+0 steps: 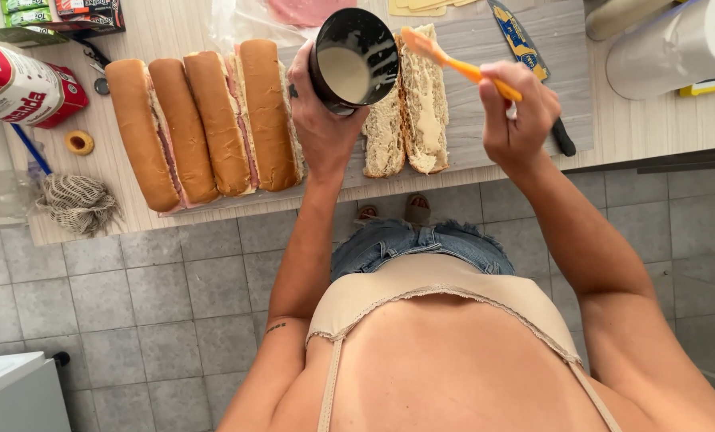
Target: Preparing multiple large sandwiches by slicing bread, spreading sauce, and layering ham and cheese.
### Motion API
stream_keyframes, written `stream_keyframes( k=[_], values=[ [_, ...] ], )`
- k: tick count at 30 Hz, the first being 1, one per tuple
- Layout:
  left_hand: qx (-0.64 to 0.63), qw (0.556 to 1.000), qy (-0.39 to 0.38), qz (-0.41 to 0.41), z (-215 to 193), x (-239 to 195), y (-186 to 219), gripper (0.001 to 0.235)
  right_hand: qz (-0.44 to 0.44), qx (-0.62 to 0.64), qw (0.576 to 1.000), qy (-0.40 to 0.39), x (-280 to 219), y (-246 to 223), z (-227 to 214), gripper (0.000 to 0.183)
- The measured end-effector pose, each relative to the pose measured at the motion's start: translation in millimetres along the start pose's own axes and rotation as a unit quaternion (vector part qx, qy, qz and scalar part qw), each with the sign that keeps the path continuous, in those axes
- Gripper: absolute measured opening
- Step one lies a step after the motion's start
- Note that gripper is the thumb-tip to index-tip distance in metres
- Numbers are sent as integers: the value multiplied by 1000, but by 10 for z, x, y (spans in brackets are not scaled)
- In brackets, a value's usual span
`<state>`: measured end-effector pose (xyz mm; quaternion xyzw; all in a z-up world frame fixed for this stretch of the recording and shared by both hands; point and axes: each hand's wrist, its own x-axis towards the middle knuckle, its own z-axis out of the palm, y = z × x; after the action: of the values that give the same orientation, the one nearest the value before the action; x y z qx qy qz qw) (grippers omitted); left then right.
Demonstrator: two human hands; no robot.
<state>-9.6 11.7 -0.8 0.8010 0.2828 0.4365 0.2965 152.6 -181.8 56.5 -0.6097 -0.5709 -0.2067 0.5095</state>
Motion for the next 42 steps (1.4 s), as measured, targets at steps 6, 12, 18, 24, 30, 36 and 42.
stream_keyframes(
  k=[6,12,18,24,30,36,42],
  values=[
    [-3,1000,-6,-12,11,-22,-42,98,17,-30,999,-31,-204,-345,-296,12],
    [-22,1000,-7,-19,13,4,-46,97,148,-2,989,-5,-487,-550,-603,21],
    [-19,1000,-4,-20,30,-8,-31,102,370,97,920,87,-88,-1,-308,17],
    [-13,1000,-1,-19,-3,-12,-1,97,425,124,879,176,61,686,-54,21],
    [-11,1000,-6,-22,14,-4,5,97,433,104,879,170,-98,428,-307,15],
    [0,1000,3,-17,86,24,-19,97,508,66,852,106,-457,-291,-720,14],
    [9,1000,2,-6,194,33,-123,100,378,114,895,208,79,-386,-805,21]
  ],
)
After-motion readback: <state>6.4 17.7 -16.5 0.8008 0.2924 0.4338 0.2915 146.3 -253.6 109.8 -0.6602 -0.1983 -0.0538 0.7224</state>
